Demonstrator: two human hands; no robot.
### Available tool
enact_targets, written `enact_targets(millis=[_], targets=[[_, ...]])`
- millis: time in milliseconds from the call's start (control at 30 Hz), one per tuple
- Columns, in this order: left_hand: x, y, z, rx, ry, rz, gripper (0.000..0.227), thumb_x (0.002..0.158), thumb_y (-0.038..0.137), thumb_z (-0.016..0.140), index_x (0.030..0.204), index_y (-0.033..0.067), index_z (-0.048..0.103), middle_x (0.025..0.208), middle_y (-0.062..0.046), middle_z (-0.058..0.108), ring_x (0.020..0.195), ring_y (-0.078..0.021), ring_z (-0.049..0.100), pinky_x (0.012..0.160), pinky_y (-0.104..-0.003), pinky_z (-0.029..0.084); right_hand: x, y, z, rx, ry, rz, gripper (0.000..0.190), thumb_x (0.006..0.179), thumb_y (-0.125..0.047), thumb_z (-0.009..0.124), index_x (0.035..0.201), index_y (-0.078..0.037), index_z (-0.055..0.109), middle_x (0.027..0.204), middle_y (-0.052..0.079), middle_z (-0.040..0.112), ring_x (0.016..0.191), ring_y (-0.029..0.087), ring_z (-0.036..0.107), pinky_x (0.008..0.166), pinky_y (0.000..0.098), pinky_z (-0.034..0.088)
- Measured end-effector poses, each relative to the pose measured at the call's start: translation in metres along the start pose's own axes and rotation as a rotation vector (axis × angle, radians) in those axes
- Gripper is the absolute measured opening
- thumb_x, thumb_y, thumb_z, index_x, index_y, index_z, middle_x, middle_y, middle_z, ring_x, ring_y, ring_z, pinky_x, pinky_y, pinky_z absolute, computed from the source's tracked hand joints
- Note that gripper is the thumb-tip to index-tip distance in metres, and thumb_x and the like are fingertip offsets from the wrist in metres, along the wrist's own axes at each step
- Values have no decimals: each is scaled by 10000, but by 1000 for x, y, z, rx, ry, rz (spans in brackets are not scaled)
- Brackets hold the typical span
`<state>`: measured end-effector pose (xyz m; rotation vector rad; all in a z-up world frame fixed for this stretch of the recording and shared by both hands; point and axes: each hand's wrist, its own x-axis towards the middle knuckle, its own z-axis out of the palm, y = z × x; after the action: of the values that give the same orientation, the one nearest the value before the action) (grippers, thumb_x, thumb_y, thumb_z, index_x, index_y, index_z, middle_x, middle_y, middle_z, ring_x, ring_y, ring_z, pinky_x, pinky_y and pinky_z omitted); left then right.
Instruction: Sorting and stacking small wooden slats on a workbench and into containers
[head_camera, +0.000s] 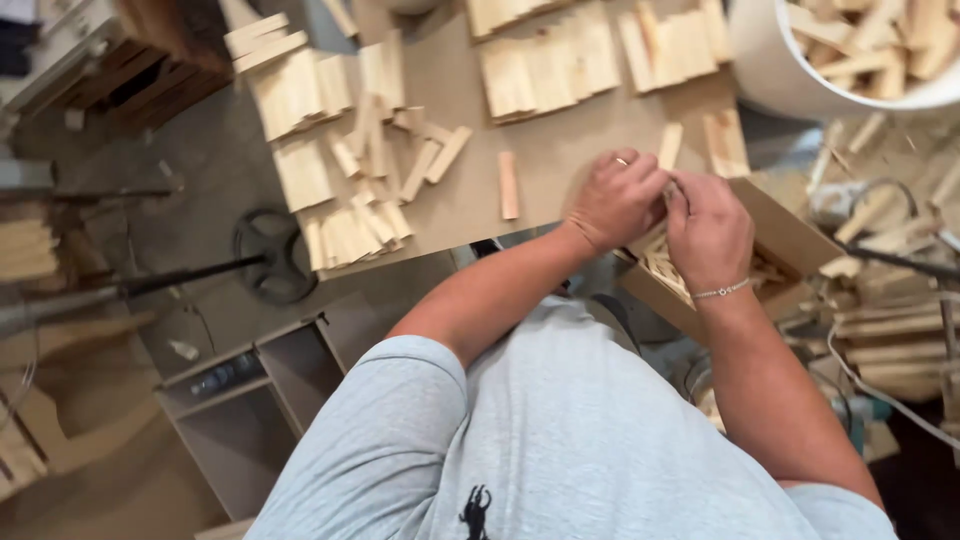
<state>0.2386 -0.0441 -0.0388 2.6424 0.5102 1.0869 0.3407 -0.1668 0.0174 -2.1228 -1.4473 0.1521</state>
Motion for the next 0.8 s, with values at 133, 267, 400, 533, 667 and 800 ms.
enact_targets(millis=[133, 267, 400, 533, 667, 800], targets=[[-18, 2, -34, 36, 5, -44, 187, 693, 264, 654, 856, 190, 598, 823, -27, 533, 816, -268, 606, 746, -397, 475, -6, 0, 26, -209, -96, 23, 182, 1025, -240, 659, 1175, -193, 751, 1003, 40, 689, 906, 262, 720, 758, 398, 607], [-42, -9, -95, -59, -35, -91, 181, 821, 334, 651, 924, 186, 633, 901, -19, 576, 874, -260, 619, 786, -387, 492, -4, -5, 39, -229, -178, 13, 225, 960, -351, 732, 1135, -210, 722, 1010, 9, 639, 860, 296, 719, 719, 436, 612], [-96, -23, -148, -117, -37, -159, 106, 869, 291, 663, 866, 189, 636, 851, -17, 588, 824, -265, 630, 762, -388, 501, 5, -10, 50, -238, -240, -41, 282, 913, -389, 779, 1123, -214, 712, 985, 24, 618, 840, 324, 714, 706, 463, 609], [-141, -41, -194, 97, 26, -299, 105, 855, 304, 719, 910, 215, 711, 885, -2, 659, 865, -239, 672, 821, -372, 512, 16, -18, 63, -254, -304, -62, 309, 891, -423, 762, 1131, -251, 670, 965, 8, 608, 815, 332, 719, 708, 485, 608], [-183, -82, -211, 572, 26, -408, 367, 827, 392, 712, 1129, 184, 730, 1119, -65, 673, 1058, -267, 615, 913, -431, 457, 33, -53, 54, -200, -449, 47, 357, 893, -401, 728, 1197, -231, 654, 974, 69, 652, 911, 411, 715, 810, 561, 580], [-181, -91, -237, 705, -57, -432, 348, 893, 385, 667, 1161, 164, 696, 1235, -74, 656, 1246, -287, 547, 1088, -480, 339, 41, -55, 59, -221, -487, 61, 379, 881, -440, 713, 1200, -244, 652, 971, 50, 676, 921, 398, 721, 824, 543, 580]])
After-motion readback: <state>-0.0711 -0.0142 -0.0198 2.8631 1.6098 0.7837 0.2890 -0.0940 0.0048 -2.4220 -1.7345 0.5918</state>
